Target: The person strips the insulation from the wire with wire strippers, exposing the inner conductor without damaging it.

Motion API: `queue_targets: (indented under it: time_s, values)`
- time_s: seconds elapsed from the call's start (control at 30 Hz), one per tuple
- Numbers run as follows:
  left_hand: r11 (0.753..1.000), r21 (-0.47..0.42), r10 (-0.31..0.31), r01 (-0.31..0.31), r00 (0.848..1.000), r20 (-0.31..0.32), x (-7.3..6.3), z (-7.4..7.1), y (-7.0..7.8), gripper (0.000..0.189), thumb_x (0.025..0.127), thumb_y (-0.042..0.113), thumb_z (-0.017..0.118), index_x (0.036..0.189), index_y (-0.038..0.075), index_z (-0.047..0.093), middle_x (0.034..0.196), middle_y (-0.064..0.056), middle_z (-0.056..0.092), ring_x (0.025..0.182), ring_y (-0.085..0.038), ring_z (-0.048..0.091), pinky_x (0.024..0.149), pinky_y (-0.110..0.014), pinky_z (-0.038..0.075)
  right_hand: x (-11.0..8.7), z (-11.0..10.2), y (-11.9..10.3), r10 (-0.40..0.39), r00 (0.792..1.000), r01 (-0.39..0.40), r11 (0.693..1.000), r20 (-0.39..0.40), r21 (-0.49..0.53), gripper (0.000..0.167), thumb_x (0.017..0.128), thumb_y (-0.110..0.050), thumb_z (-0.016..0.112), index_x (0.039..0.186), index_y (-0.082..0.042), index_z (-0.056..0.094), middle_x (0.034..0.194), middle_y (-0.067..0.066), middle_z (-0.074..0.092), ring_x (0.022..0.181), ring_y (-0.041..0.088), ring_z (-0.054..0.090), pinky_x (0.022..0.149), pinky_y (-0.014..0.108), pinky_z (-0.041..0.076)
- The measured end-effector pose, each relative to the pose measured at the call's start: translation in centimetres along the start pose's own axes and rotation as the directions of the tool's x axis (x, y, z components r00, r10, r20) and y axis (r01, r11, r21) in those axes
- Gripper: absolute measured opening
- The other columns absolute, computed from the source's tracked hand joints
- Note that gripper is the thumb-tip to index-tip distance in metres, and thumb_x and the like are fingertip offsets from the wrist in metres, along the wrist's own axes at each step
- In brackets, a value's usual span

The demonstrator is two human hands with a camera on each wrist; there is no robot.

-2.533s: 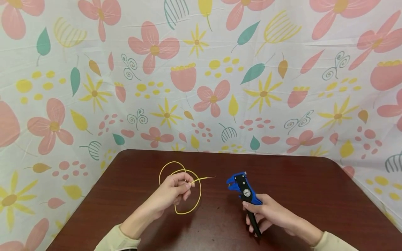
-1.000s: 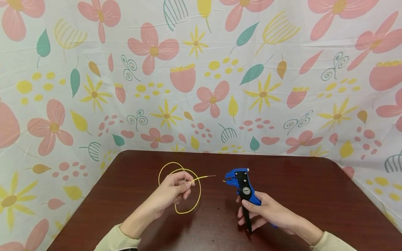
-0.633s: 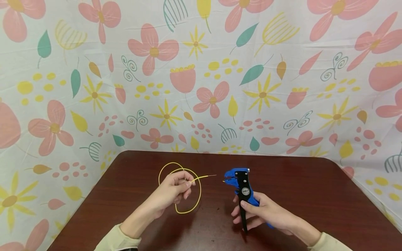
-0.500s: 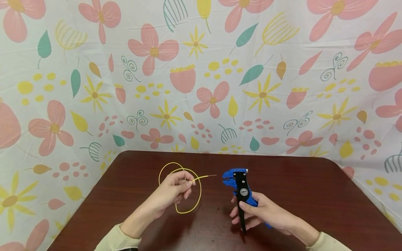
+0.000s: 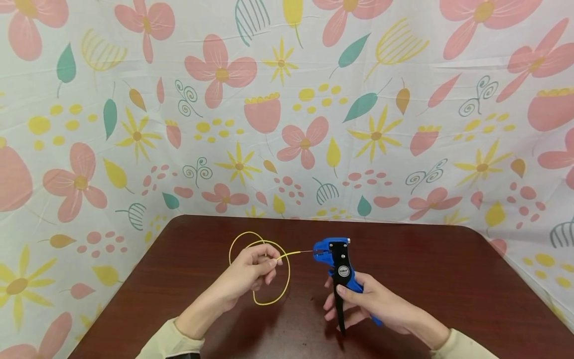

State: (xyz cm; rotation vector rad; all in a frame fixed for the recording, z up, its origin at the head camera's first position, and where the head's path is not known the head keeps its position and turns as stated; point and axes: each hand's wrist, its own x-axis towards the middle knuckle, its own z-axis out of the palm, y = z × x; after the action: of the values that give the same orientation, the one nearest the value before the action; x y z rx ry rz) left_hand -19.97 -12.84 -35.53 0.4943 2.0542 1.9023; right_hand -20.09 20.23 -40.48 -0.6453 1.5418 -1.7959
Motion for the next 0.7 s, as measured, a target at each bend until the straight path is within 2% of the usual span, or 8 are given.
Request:
queue_targets:
  time_s: [0.4, 0.7]
  values:
    - [1.000, 0.005, 0.015, -0.015, 1.000, 0.019, 0.3, 0.2, 0.2, 0.012, 0.109, 0.007, 0.054, 0.111, -0.001, 0.062, 0.072, -0.004, 0.055, 0.055, -0.013, 0.036, 0.051, -0.022, 0.031, 0.5, 0.5, -0.1, -0.007, 1.000, 0.006, 1.000, 0.022, 0.027, 0.037, 0.117, -0.017, 0.038, 0.145, 0.007, 0.040, 0.123, 0.027, 0.066, 0.116, 0.046, 0.068, 0.092, 0.062, 0.055]
    - [1.000, 0.005, 0.028, -0.028, 0.999, 0.027, 0.6, 0.5, 0.1, 0.012, 0.109, 0.007, 0.054, 0.110, -0.002, 0.063, 0.072, -0.005, 0.056, 0.055, -0.015, 0.038, 0.050, -0.022, 0.032, 1.1, 0.9, -0.1, -0.026, 0.999, 0.024, 0.999, 0.041, 0.041, 0.033, 0.117, -0.017, 0.037, 0.143, 0.002, 0.044, 0.116, 0.023, 0.067, 0.110, 0.042, 0.070, 0.090, 0.066, 0.055]
